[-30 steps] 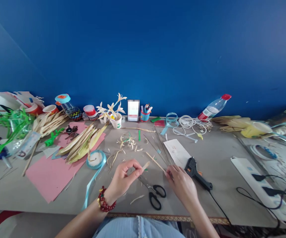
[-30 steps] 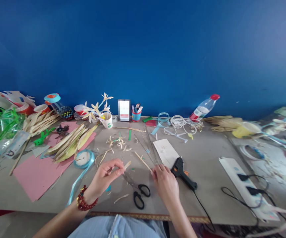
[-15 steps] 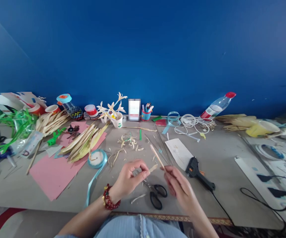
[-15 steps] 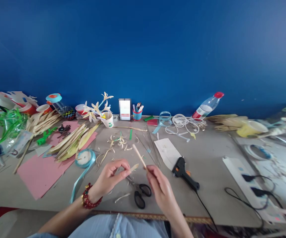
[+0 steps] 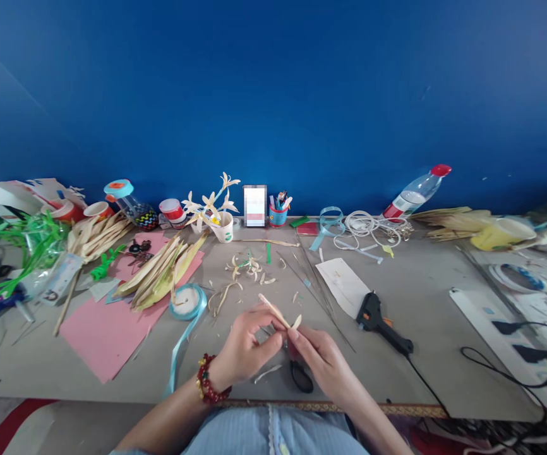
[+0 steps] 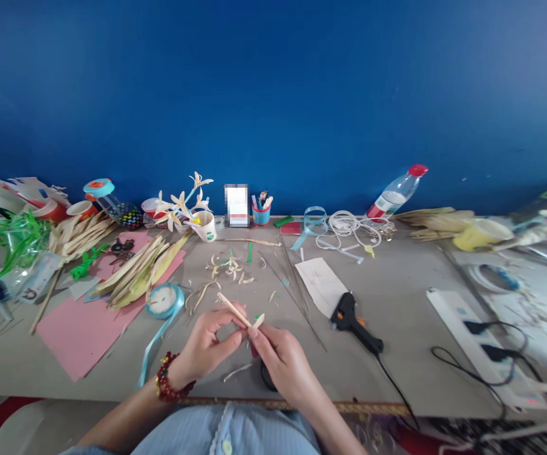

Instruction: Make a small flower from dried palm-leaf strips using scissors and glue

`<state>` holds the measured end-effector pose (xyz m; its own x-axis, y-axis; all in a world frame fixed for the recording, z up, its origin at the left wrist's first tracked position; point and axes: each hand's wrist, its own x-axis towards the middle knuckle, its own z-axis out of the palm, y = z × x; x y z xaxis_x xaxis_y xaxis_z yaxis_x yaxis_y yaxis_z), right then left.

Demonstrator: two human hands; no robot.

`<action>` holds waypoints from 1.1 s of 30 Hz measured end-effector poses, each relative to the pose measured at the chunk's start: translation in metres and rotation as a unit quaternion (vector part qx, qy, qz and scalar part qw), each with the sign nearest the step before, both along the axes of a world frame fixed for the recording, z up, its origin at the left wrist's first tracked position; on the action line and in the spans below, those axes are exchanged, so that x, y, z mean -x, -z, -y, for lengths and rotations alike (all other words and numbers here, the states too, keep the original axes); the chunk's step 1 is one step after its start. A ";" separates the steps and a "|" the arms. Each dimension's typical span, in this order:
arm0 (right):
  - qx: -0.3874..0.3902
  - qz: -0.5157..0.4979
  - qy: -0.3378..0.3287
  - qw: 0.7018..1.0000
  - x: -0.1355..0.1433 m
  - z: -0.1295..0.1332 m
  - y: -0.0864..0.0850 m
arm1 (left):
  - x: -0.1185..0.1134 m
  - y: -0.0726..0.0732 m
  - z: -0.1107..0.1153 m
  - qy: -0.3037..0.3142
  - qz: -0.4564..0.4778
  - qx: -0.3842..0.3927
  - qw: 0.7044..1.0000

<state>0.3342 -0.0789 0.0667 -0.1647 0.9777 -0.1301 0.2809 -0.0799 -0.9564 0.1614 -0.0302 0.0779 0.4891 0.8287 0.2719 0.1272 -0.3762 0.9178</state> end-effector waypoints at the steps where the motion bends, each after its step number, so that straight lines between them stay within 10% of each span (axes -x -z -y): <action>1: 0.025 -0.036 0.000 0.999 0.001 0.000 0.000 | 0.000 -0.001 0.000 0.003 0.007 -0.002 1.000; 8: 0.249 -0.311 -0.039 0.916 0.004 0.002 0.000 | 0.001 -0.002 0.001 0.027 0.043 -0.022 0.998; 21: 0.294 -0.457 -0.148 0.826 -0.010 0.005 0.001 | 0.010 0.003 -0.005 0.052 0.045 0.014 0.998; 28: 0.150 -0.307 0.037 0.939 -0.024 -0.002 -0.014 | 0.014 0.010 -0.007 0.018 0.097 0.088 0.991; 33: 0.117 -0.197 -0.026 0.973 0.000 0.000 -0.007 | 0.010 0.002 -0.005 0.025 0.082 0.017 0.996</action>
